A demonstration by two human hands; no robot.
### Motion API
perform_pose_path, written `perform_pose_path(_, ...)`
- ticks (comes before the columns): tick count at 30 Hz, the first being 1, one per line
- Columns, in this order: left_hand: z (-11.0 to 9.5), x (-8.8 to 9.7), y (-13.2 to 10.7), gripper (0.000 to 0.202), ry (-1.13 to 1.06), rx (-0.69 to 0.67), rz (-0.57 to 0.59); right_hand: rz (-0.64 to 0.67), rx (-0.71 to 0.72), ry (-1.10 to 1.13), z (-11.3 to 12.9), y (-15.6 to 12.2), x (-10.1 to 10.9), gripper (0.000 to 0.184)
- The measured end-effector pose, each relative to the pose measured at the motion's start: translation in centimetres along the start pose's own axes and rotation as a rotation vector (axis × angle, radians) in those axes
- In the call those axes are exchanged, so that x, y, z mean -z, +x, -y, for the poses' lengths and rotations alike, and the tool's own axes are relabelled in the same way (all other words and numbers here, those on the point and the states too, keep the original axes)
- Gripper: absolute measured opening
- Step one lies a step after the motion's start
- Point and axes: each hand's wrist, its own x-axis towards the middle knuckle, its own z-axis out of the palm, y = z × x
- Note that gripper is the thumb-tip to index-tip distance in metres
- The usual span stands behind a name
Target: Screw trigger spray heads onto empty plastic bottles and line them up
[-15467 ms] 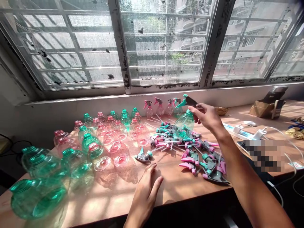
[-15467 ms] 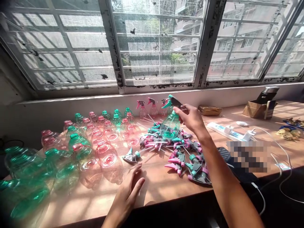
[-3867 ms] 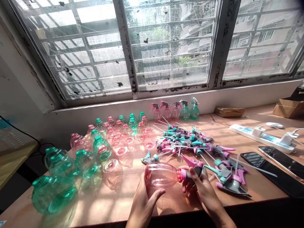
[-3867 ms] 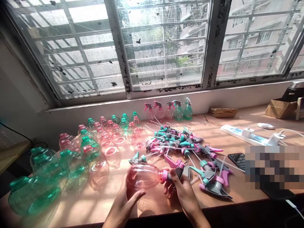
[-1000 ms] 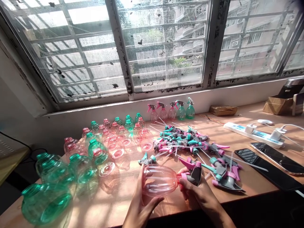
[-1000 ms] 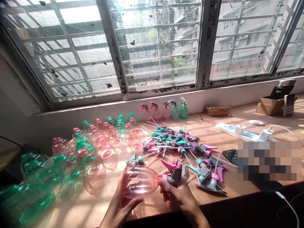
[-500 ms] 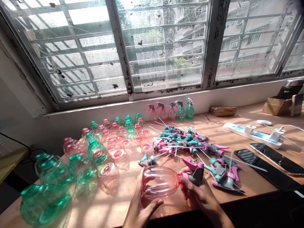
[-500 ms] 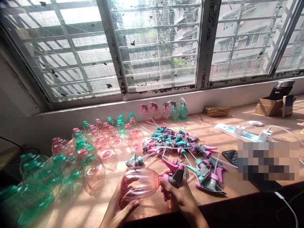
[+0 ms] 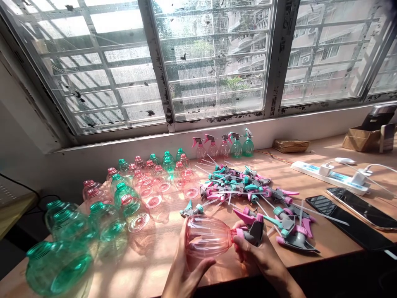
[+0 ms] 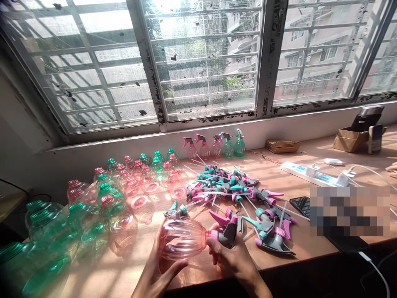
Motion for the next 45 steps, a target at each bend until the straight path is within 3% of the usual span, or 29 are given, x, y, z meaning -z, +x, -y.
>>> perform_pose_path(6,-0.6,0.1,0.2,0.078,-0.021,0.013,0.033,-0.004,0.033,-0.039,-0.1,0.1,0.0,0.044)
perform_pose_path(13,-0.1,-0.2,0.0,0.09,-0.115,0.011,0.029,-0.038,0.032,-0.036,-0.1,0.3,-0.1,0.046)
perform_pose_path(19,1.0,0.2,0.0,0.093,-0.042,0.055,-0.011,-0.055,0.036,-0.021,0.0,0.3,-0.2,0.047)
perform_pose_path(23,0.7,0.3,-0.1,0.098,0.005,0.045,-0.012,-0.071,0.036,0.0,-0.1,0.3,-0.2,0.047)
perform_pose_path(28,-0.2,0.5,0.0,0.065,0.059,0.022,-0.02,-0.051,0.026,-0.026,-0.1,0.3,-0.3,0.046)
perform_pose_path(31,-0.1,0.6,0.0,0.058,0.045,0.01,-0.029,-0.052,0.026,-0.021,-0.3,0.4,-0.2,0.047)
perform_pose_path(38,1.1,0.5,0.1,0.086,-0.073,0.063,-0.006,-0.071,0.062,-0.02,-1.0,0.6,0.3,0.045)
perform_pose_path(45,0.8,0.1,0.5,0.096,-0.09,0.043,-0.038,-0.035,0.078,-0.107,-0.7,0.4,0.0,0.045)
